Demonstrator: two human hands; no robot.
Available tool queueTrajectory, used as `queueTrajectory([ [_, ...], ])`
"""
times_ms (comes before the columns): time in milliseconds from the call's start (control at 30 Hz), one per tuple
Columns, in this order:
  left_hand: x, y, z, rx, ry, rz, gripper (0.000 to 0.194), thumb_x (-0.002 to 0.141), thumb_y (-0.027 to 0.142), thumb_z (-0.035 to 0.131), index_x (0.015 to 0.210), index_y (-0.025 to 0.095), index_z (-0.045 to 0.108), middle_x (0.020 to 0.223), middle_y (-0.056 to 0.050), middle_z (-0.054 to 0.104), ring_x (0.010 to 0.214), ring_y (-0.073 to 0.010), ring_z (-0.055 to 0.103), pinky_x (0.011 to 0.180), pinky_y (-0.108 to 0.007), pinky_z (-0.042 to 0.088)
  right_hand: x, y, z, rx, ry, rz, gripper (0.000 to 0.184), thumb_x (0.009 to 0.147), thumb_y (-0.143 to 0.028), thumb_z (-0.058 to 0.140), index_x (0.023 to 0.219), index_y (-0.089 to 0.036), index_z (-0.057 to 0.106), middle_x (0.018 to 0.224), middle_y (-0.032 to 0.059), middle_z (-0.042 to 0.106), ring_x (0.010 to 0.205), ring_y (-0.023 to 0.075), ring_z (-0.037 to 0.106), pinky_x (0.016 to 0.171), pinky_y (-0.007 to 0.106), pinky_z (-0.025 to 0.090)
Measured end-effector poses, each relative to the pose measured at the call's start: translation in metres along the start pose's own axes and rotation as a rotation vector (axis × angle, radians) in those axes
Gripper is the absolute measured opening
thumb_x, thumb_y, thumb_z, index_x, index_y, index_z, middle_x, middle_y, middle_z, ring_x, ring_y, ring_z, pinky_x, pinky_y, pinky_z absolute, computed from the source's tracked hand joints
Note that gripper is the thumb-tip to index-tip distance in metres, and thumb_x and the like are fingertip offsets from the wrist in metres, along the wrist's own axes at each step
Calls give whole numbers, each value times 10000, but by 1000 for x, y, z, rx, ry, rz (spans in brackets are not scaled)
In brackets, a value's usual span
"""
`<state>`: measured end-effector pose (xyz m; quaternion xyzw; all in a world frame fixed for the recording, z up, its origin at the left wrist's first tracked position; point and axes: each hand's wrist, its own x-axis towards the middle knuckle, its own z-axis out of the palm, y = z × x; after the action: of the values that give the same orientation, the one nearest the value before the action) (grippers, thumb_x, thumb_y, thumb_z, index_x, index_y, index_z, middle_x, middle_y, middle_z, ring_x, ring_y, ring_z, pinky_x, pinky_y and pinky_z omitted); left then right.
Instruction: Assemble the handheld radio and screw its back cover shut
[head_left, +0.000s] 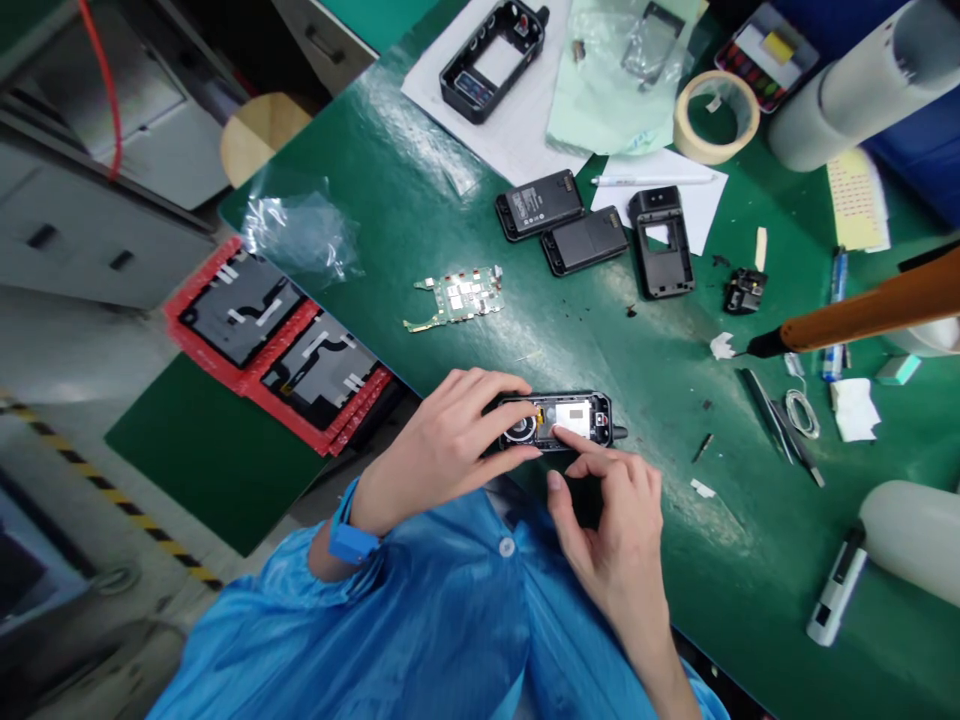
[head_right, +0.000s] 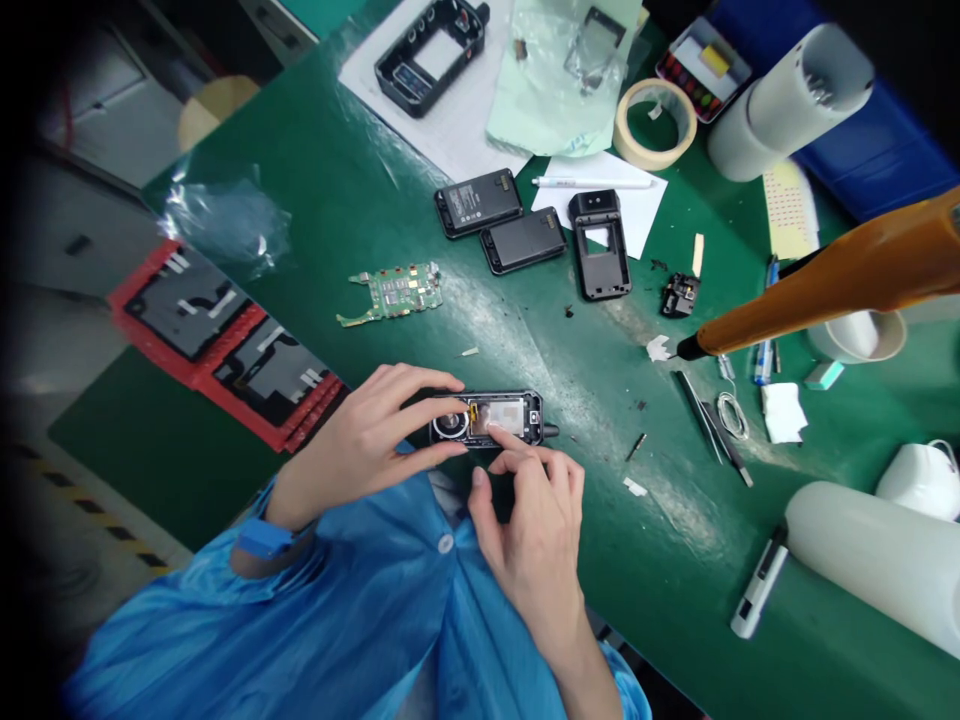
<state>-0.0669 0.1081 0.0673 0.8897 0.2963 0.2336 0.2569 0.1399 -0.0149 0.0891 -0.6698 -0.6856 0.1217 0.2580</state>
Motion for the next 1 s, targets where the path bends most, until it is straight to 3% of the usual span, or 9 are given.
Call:
queueTrajectory([
  [333,-4,1,7,-16,54,-19,77,1140,260,684,1109,192,702,1327,-133,816,1134,-245,751,961,-403,567,0,0,-1,13,2,-3,106,1163,-286,634,1104,-264,550,1292,83,849,1010,229,728,905,416,473],
  [467,-4,1,8,-97,49,-68,179,1123,302,707,1267,197,688,1373,-139,814,1201,-270,767,1012,-435,582,-1,0,0,20,0,-6,91,1158,-291,639,1114,-265,563,1300,82,849,1011,232,724,893,423,471],
  [600,4,-5,6,-231,62,-110,287,1155,250,599,1436,201,631,1378,-117,819,1197,-246,777,1073,-436,596,-1,1,1,20,1,1,99,1166,-308,625,1101,-273,560,1292,83,853,992,239,732,893,435,480],
  [767,21,-19,-3,-252,-99,-51,372,1160,122,486,1481,207,654,1389,-78,817,1207,-211,755,1073,-378,583,0,1,0,0,5,-11,108,1183,-329,605,1105,-273,554,1264,89,854,1003,246,746,872,435,486],
  [1000,33,-34,-5,-289,-226,32,298,1176,174,497,1379,210,713,1327,-76,826,1220,-230,752,1051,-378,541,0,0,-2,23,-3,1,87,1161,-290,636,1116,-273,563,1272,82,849,1003,242,749,875,428,504],
])
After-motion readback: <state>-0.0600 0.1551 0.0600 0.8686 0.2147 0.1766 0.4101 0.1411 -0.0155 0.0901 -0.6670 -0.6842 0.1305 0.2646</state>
